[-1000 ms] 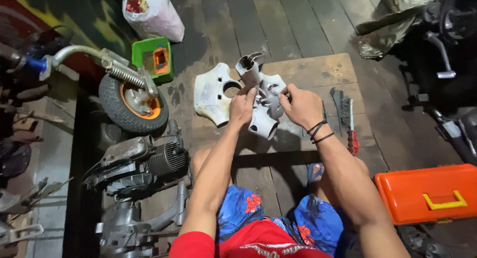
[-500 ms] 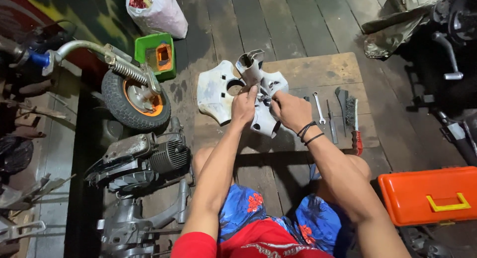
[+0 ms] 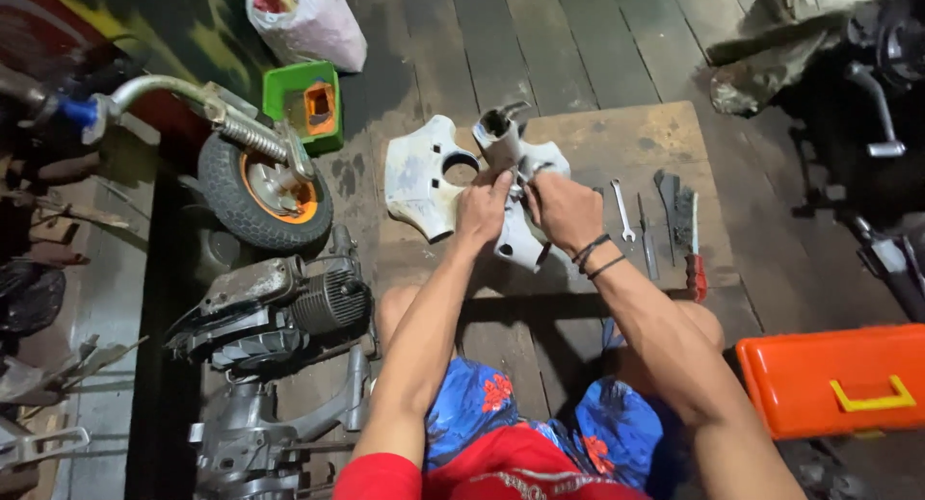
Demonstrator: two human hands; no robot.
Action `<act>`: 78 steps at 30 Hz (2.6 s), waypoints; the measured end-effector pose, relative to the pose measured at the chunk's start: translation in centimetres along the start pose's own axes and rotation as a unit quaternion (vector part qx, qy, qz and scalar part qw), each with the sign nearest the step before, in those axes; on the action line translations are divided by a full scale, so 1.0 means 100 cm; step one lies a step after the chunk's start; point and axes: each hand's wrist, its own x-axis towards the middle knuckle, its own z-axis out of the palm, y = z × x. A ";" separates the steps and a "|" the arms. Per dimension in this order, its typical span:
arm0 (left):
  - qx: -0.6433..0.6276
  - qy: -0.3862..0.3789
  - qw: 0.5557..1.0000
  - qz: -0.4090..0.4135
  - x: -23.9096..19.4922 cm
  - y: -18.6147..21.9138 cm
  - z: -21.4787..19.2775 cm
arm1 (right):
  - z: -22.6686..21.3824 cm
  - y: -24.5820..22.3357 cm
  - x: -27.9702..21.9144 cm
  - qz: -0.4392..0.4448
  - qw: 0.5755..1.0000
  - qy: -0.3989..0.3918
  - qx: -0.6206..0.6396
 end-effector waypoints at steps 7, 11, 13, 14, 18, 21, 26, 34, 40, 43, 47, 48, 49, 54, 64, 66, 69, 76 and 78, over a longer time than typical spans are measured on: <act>-0.032 0.011 0.999 0.021 -0.005 0.009 -0.009 | -0.008 -0.003 0.004 0.001 0.999 -0.009 0.051; -0.030 0.031 0.999 0.031 -0.003 0.012 -0.007 | -0.013 0.002 0.008 0.004 0.996 -0.067 0.061; -0.026 0.032 0.998 0.041 -0.013 0.016 -0.011 | -0.016 -0.005 0.002 0.001 0.998 -0.049 0.051; -0.032 0.036 0.998 0.035 -0.015 0.023 -0.012 | -0.019 -0.005 -0.001 0.018 0.996 -0.080 0.038; -0.040 0.018 0.999 0.024 -0.022 0.027 -0.008 | -0.033 0.001 -0.001 0.038 0.982 -0.186 -0.001; -0.102 0.042 0.992 0.069 -0.024 0.043 -0.009 | -0.026 0.015 0.004 0.073 0.973 -0.217 0.014; -0.054 0.034 0.998 0.025 -0.004 0.013 0.013 | -0.036 0.033 -0.009 0.141 0.965 -0.217 0.036; -0.034 0.036 0.999 -0.012 0.000 0.002 0.011 | -0.038 0.020 -0.011 0.179 0.955 -0.155 0.180; -0.009 0.036 0.999 -0.015 -0.009 0.014 0.005 | -0.016 0.008 -0.006 0.169 0.957 -0.140 0.188; -0.004 0.025 0.999 -0.033 -0.008 0.012 0.000 | -0.011 0.006 -0.003 0.109 0.966 -0.143 0.184; -0.006 0.008 0.999 -0.035 -0.003 0.008 0.002 | -0.025 0.003 0.002 0.077 0.981 -0.131 0.121; -0.001 0.000 0.999 -0.034 0.000 0.003 0.006 | -0.029 0.004 0.003 0.061 0.987 -0.127 0.083; -0.002 -0.003 1.000 -0.030 -0.004 0.012 0.003 | -0.028 0.006 0.001 0.064 0.987 -0.126 0.080; -0.007 -0.013 1.000 0.000 -0.016 0.043 -0.014 | -0.020 0.006 -0.010 -0.038 0.996 0.081 0.031; 0.002 -0.011 1.000 0.009 -0.010 0.026 -0.003 | -0.011 0.007 -0.010 -0.008 0.999 0.006 0.046; 0.004 -0.016 1.000 0.007 -0.007 0.015 0.005 | -0.014 0.004 -0.006 -0.015 0.997 0.059 0.051; -0.014 -0.004 1.000 -0.003 -0.007 0.016 0.000 | 0.016 0.008 -0.014 0.023 0.991 -0.040 0.122; -0.002 -0.006 1.000 -0.016 -0.002 0.004 0.001 | 0.008 0.012 -0.006 0.011 0.996 -0.031 0.082; -0.011 -0.012 1.000 -0.017 0.000 -0.001 -0.001 | 0.016 0.014 -0.005 -0.014 0.995 -0.053 0.086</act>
